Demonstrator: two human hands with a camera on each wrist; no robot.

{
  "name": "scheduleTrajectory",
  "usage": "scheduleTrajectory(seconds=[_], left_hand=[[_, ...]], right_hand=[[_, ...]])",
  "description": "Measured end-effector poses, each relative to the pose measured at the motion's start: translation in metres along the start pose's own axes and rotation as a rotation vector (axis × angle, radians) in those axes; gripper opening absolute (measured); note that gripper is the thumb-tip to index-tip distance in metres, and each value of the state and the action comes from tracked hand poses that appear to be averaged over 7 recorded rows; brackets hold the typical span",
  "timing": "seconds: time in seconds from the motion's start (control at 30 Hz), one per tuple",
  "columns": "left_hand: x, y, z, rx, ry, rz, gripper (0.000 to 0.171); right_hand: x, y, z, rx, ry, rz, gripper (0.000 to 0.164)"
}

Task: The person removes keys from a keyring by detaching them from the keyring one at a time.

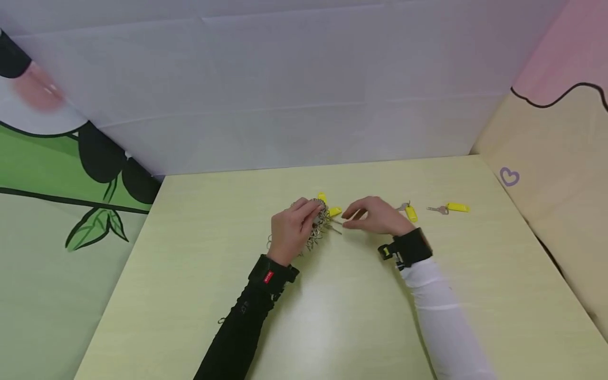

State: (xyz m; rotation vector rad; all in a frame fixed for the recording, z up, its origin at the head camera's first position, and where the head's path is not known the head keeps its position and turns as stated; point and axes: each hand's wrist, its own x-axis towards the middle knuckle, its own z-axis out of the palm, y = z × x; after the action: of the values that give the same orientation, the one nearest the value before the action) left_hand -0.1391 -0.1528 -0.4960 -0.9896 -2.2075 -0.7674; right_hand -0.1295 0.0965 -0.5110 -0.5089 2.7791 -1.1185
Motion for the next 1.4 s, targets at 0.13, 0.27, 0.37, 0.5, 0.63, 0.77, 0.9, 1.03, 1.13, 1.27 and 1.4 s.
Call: scheduleTrajectory(seconds=[0.13,0.27,0.37,0.5,0.63,0.77,0.9,1.03,1.13,1.27,1.4], left_hand=[[0.000,0.001,-0.001,0.001,-0.015,0.001,0.013],[0.000,0.003,0.001,-0.006,-0.020,0.012,0.012],[0.000,0.004,0.002,-0.005,-0.012,0.018,0.012],[0.001,0.004,0.001,-0.006,0.005,0.009,0.015],[0.001,0.003,0.000,-0.027,0.021,-0.032,0.017],[0.001,0.000,0.000,-0.175,-0.031,-0.120,0.020],[-0.001,-0.003,0.004,-0.452,-0.205,-0.211,0.027],[-0.006,-0.004,0.008,-0.554,-0.372,-0.271,0.036],[-0.008,-0.004,0.011,-0.532,-0.406,-0.273,0.034],[-0.012,-0.005,0.018,-0.555,-0.456,-0.306,0.024],[-0.015,-0.005,0.026,-0.653,-0.507,-0.380,0.031]], right_hand=[[0.015,-0.014,0.034,-0.043,-0.006,-0.027,0.041],[0.020,-0.015,0.049,0.007,0.039,-0.002,0.030],[0.022,-0.015,0.051,0.059,0.027,-0.022,0.019],[0.020,-0.010,0.045,0.078,-0.001,-0.034,0.013],[0.013,-0.004,0.030,0.120,0.005,-0.060,0.014],[0.006,-0.003,0.014,0.234,-0.010,-0.124,0.014],[0.004,-0.004,0.005,0.379,-0.041,-0.143,0.017],[0.006,-0.007,0.004,0.490,-0.066,-0.162,0.020],[0.007,-0.011,0.005,0.506,-0.063,-0.176,0.021],[0.008,-0.014,0.008,0.470,-0.060,-0.190,0.017],[0.007,-0.016,0.007,0.409,-0.060,-0.192,0.016]])
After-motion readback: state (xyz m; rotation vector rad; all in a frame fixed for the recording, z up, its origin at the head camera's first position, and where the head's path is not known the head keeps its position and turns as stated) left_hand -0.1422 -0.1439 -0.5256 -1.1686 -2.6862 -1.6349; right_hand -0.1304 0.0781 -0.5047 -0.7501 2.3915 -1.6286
